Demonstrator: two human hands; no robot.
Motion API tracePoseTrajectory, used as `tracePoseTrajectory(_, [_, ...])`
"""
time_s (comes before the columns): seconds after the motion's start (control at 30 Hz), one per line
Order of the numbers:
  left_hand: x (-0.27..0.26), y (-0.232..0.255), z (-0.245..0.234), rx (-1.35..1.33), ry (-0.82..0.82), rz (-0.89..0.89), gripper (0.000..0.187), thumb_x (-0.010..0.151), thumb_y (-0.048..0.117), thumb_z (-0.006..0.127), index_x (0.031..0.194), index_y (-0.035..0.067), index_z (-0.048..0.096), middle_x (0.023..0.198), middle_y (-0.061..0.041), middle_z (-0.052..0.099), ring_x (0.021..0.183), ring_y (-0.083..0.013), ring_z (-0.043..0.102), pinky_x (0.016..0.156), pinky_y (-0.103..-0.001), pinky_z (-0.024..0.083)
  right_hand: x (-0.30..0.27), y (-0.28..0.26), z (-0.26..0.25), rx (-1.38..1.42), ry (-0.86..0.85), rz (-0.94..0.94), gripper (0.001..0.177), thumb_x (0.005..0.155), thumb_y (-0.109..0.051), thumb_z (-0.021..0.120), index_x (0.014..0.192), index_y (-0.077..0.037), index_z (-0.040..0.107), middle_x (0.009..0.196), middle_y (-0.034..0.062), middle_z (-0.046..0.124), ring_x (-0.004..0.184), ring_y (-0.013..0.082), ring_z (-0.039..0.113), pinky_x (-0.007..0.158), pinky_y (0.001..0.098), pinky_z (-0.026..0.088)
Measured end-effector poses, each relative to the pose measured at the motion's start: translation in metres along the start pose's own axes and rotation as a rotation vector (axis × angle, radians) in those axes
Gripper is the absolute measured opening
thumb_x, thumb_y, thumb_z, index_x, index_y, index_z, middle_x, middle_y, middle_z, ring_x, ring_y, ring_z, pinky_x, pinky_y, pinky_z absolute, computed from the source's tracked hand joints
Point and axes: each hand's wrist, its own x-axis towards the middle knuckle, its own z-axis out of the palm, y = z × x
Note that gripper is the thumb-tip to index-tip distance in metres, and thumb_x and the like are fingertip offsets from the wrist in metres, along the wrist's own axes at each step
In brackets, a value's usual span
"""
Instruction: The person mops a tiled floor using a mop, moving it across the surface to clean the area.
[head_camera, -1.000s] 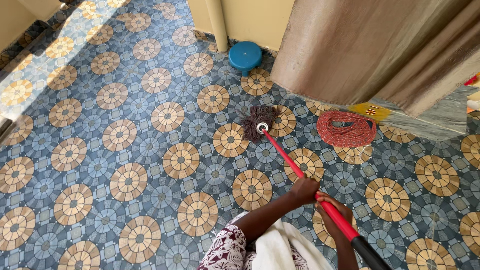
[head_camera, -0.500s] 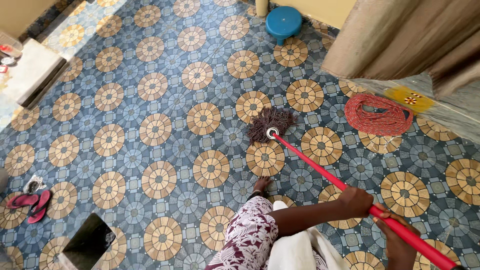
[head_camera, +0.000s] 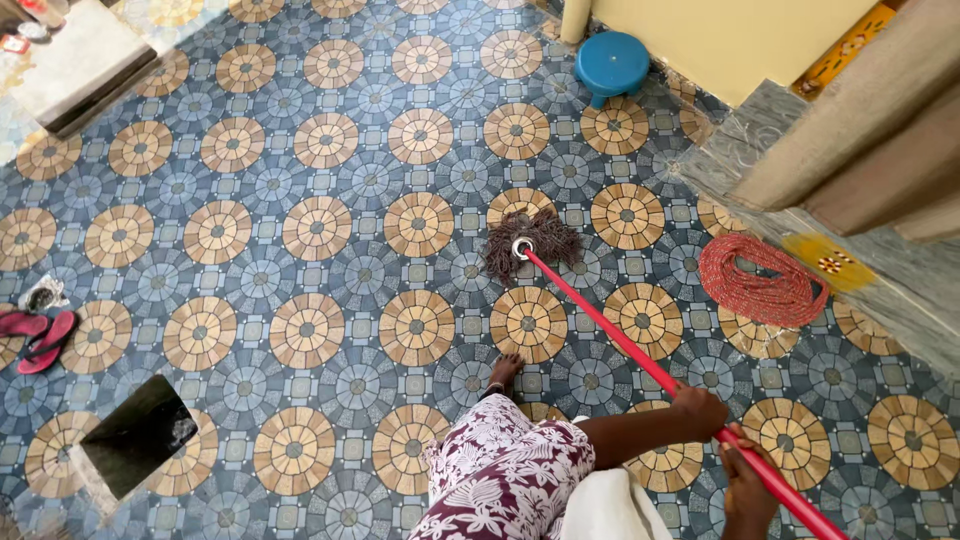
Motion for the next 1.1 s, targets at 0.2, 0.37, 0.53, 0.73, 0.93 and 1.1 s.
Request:
tracePoseTrajectory(0.2, [-0.016,-0.138,-0.031,0.013,0.239,-0.101,0.029,0.076,0.032,0.079,0.096,0.012,0.079,0.100,-0.011,0.078,0.093,-0.0331,0.077,0.092,-0.068,0.053,0.044,0.042,0.122,-0.163,-0.160,-0.054,0.018,0.088,0.012,0.068,0.100,0.000,0.063,0.131,0.0185,0.068,0.117,0.0260,0.066,0.096,0.0325,0.056])
tracePoseTrajectory(0.37, [-0.024,-0.274,-0.083,-0.034,0.496,-0.313,0.017,0.084,0.029,0.071,0.084,0.013,0.077,0.090,-0.011,0.077,0.083,-0.0298,0.077,0.094,-0.056,0.056,0.111,0.058,0.255,-0.368,-0.517,-0.247,0.019,0.083,0.010,0.073,0.099,0.001,0.067,0.129,0.0151,0.072,0.119,0.0214,0.068,0.102,0.0327,0.055])
tracePoseTrajectory(0.53, [-0.076,-0.381,-0.103,-0.089,0.607,-0.399,0.013,0.076,0.024,0.075,0.078,0.011,0.075,0.087,-0.011,0.075,0.082,-0.0297,0.075,0.098,-0.046,0.055,0.113,0.092,0.373,-0.384,-0.736,-0.445,0.021,0.083,0.005,0.078,0.101,0.000,0.070,0.125,0.0162,0.073,0.117,0.0219,0.069,0.103,0.0347,0.054])
tracePoseTrajectory(0.73, [-0.114,-0.401,-0.104,-0.097,0.678,-0.532,0.017,0.074,0.017,0.078,0.086,0.007,0.072,0.092,-0.012,0.074,0.097,-0.0365,0.071,0.097,-0.045,0.055,0.103,0.106,0.398,-0.501,-0.838,-0.493,0.018,0.083,0.002,0.078,0.100,0.001,0.071,0.124,0.0159,0.075,0.120,0.0215,0.070,0.100,0.0339,0.055])
tracePoseTrajectory(0.93, [-0.086,-0.338,-0.097,-0.139,0.649,-0.515,0.017,0.073,0.017,0.080,0.086,0.009,0.073,0.092,-0.011,0.074,0.095,-0.0350,0.072,0.102,-0.052,0.046,0.109,0.071,0.335,-0.532,-0.778,-0.373,0.026,0.083,-0.003,0.083,0.107,-0.001,0.074,0.125,0.0148,0.075,0.110,0.0190,0.070,0.094,0.0314,0.057])
tracePoseTrajectory(1.1, [-0.048,-0.267,-0.093,-0.256,0.660,-0.468,0.024,0.078,0.030,0.079,0.079,0.006,0.073,0.085,-0.015,0.072,0.083,-0.0361,0.073,0.108,-0.054,0.047,0.107,-0.012,0.256,-0.519,-0.787,-0.403,0.043,0.081,-0.004,0.079,0.122,0.000,0.068,0.132,0.0159,0.069,0.113,0.0203,0.070,0.095,0.0324,0.056])
